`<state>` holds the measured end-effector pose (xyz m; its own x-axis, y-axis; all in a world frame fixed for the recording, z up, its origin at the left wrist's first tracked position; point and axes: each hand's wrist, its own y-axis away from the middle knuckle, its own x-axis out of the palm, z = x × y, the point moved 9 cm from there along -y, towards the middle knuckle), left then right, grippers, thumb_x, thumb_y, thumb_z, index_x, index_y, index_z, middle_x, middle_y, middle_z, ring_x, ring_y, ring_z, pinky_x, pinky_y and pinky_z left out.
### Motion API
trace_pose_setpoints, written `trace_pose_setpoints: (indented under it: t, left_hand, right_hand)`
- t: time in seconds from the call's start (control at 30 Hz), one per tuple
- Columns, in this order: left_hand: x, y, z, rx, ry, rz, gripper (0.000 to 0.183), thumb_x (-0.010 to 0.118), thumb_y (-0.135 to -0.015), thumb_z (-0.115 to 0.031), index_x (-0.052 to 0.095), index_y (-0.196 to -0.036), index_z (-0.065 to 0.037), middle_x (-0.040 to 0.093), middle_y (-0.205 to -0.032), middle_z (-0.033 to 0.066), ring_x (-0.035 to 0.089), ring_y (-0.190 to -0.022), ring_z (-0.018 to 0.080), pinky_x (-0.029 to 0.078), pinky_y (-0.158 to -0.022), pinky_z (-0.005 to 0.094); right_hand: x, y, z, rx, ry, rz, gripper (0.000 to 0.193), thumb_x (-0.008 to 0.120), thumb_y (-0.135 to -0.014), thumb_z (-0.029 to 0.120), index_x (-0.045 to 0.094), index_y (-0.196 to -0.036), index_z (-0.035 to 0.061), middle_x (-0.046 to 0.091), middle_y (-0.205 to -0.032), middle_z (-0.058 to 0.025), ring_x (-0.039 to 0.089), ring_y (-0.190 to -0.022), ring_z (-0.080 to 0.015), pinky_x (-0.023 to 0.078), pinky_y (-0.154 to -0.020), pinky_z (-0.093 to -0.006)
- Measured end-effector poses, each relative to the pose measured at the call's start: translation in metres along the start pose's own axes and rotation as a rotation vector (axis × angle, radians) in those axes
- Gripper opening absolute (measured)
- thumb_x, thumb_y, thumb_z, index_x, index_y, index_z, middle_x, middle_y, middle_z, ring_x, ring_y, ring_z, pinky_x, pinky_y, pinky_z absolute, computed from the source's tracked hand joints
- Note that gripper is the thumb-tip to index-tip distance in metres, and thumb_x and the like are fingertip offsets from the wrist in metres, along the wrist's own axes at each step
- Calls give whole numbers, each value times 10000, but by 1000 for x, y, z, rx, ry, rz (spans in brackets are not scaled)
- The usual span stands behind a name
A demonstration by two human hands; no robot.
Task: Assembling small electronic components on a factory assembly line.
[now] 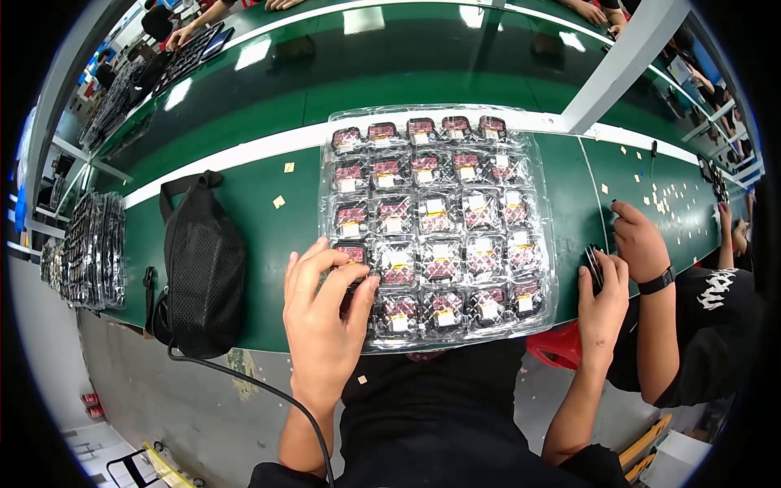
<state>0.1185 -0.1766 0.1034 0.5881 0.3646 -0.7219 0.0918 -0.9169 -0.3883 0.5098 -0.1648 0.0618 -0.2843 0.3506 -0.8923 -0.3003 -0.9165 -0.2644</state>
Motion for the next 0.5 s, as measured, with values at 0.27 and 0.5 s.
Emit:
trace_pose_setpoints:
  t: [0.27, 0.5]
  left_hand:
    - [7, 13, -10, 33, -95, 164, 417, 764, -888, -91, 690, -1292, -17, 601, -1413, 179, 463, -1413, 453, 422, -1119, 510]
    - [20, 27, -8, 26, -245, 320, 633, 677, -964, -397, 535, -1476, -52, 444, -1588, 167, 339, -1488, 464, 320, -1163, 614]
  right_hand:
    - [-3, 9, 8, -96, 19, -81, 306, 700, -934, 63, 674, -1237, 26, 612, -1310, -184, 657, -1126, -382, 525, -956, -437]
    - [-3, 7, 10, -44, -141, 56, 288, 709, -913, 30, 666, -1198, 12, 598, -1132, -165, 654, -977, -341, 538, -879, -404]
